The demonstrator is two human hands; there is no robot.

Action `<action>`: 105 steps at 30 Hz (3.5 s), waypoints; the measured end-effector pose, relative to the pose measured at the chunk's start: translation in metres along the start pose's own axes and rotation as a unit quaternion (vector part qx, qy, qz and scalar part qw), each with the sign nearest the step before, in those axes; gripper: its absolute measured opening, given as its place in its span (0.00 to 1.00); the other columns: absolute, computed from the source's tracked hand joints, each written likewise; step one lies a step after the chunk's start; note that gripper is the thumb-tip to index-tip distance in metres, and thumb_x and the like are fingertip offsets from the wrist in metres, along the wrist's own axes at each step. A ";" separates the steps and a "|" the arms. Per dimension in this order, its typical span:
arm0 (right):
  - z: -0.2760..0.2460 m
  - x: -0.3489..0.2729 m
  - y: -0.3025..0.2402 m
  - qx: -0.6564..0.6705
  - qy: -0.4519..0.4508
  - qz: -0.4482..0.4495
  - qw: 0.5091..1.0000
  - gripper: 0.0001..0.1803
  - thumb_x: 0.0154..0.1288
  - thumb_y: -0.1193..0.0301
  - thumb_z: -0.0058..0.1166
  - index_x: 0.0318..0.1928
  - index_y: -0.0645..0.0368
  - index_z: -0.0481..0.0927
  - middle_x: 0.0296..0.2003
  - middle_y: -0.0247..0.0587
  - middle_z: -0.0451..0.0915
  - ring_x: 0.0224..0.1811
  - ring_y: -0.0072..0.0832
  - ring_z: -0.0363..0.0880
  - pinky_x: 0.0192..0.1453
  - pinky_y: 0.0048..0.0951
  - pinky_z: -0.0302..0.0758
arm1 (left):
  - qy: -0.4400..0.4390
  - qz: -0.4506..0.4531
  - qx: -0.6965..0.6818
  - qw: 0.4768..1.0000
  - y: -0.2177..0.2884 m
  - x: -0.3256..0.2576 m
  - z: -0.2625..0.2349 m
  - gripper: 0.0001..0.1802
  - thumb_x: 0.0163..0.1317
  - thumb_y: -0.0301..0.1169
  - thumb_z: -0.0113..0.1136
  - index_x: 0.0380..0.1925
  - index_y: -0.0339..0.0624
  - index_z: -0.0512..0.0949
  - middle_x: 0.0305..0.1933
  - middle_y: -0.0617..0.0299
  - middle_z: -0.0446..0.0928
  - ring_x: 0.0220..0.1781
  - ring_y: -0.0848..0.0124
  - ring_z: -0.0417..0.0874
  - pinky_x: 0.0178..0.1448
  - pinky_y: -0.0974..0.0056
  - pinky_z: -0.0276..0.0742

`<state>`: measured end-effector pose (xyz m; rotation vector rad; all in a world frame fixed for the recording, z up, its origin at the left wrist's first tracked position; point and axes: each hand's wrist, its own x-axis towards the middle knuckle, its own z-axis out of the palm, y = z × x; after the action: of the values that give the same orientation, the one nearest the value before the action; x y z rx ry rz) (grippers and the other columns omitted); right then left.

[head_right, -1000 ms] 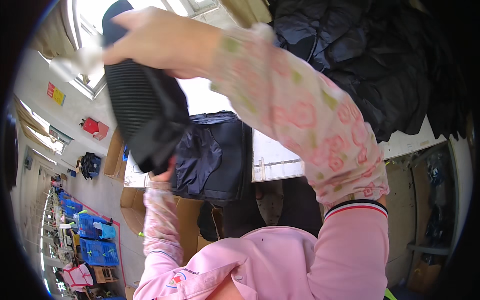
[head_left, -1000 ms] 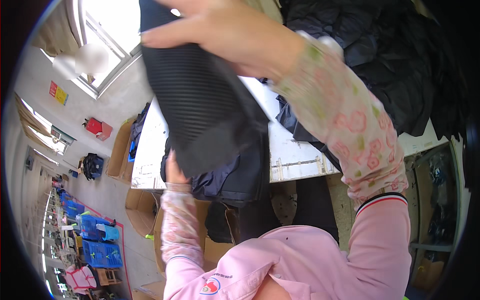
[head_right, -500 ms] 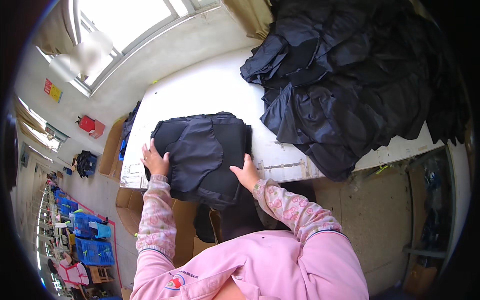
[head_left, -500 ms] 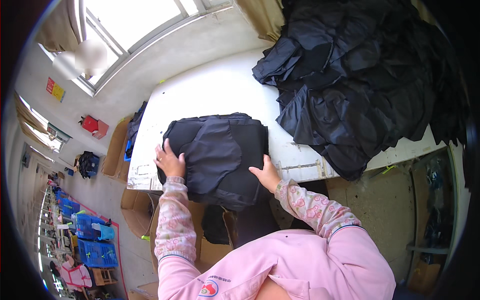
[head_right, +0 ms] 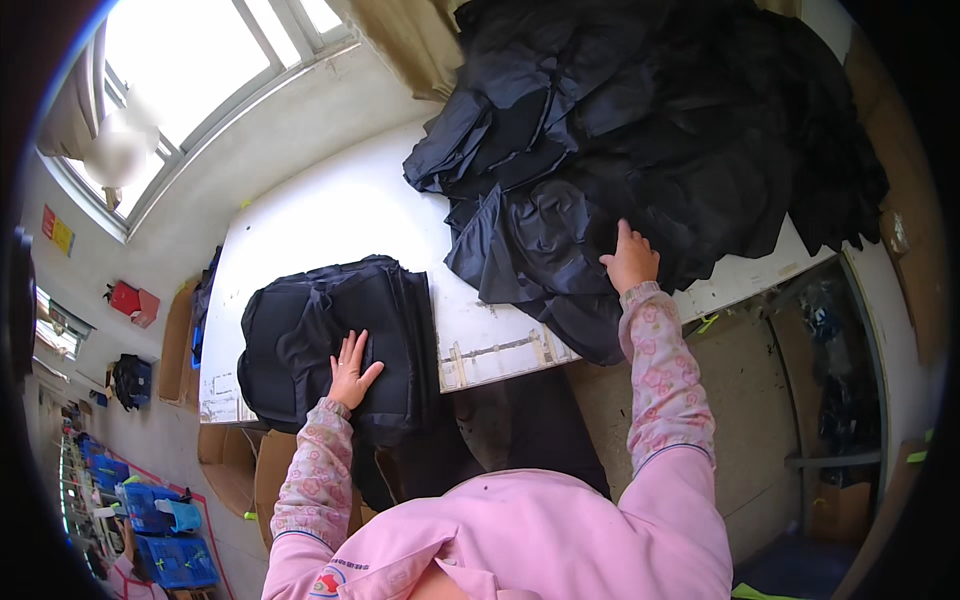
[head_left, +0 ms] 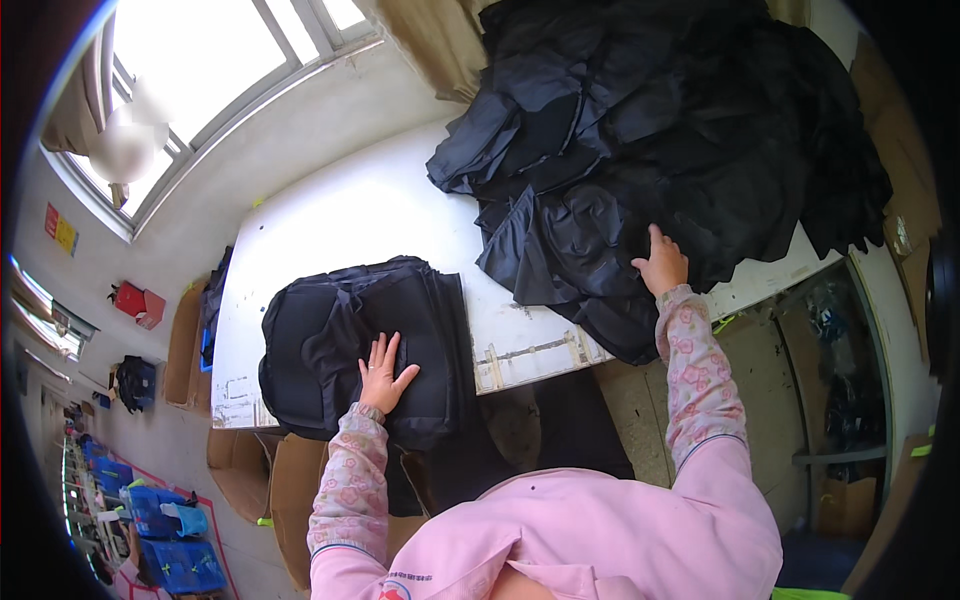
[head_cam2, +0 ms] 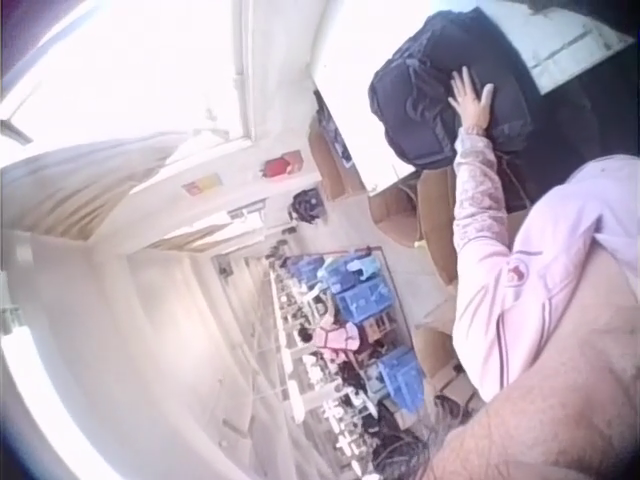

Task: Checking and folding black fabric garment pieces at a manufacturing workstation.

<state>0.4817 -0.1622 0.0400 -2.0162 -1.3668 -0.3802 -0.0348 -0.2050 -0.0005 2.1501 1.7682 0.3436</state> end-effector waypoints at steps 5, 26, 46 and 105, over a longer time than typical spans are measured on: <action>-0.009 -0.023 -0.032 0.305 -0.163 -0.036 0.938 0.11 0.56 0.77 0.60 0.42 0.60 0.81 0.34 0.44 0.84 0.36 0.36 0.83 0.43 0.32 0.77 | 0.175 0.159 0.014 0.972 0.071 0.008 -0.030 0.32 0.57 0.41 0.69 0.59 0.42 0.71 0.63 0.49 0.68 0.62 0.55 0.72 0.65 0.53 0.67; -0.037 -0.081 -0.073 0.363 -0.413 -0.148 0.822 0.45 0.50 0.57 0.71 0.63 0.70 0.66 0.60 0.61 0.68 0.63 0.48 0.69 0.66 0.36 0.67 | -0.273 0.077 -0.725 0.628 0.236 0.031 0.074 0.23 0.67 0.23 0.50 0.62 0.33 0.67 0.58 0.58 0.74 0.58 0.72 0.75 0.62 0.69 0.70; -0.147 0.015 -0.078 0.607 -0.557 -0.179 0.537 0.09 0.66 0.81 0.51 0.44 0.67 0.81 0.38 0.32 0.82 0.44 0.18 0.76 0.52 0.21 0.71 | -0.122 0.212 -0.375 0.894 0.159 0.052 0.004 0.66 0.43 0.34 0.78 0.75 0.46 0.40 0.77 0.53 0.47 0.65 0.63 0.67 0.67 0.58 0.64; -0.185 0.010 -0.116 0.328 -0.247 -0.338 0.847 0.10 0.60 0.67 0.62 0.34 0.60 0.78 0.24 0.46 0.79 0.24 0.43 0.78 0.28 0.33 0.72 | -0.146 0.223 -0.773 0.576 0.195 0.019 -0.107 0.16 0.65 0.25 0.59 0.52 0.35 0.74 0.49 0.61 0.80 0.55 0.73 0.79 0.63 0.68 0.71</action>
<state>0.4039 -0.2513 0.2238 -1.0422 -2.1519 0.3271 0.1027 -0.2087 0.1759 1.0123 0.1582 1.0447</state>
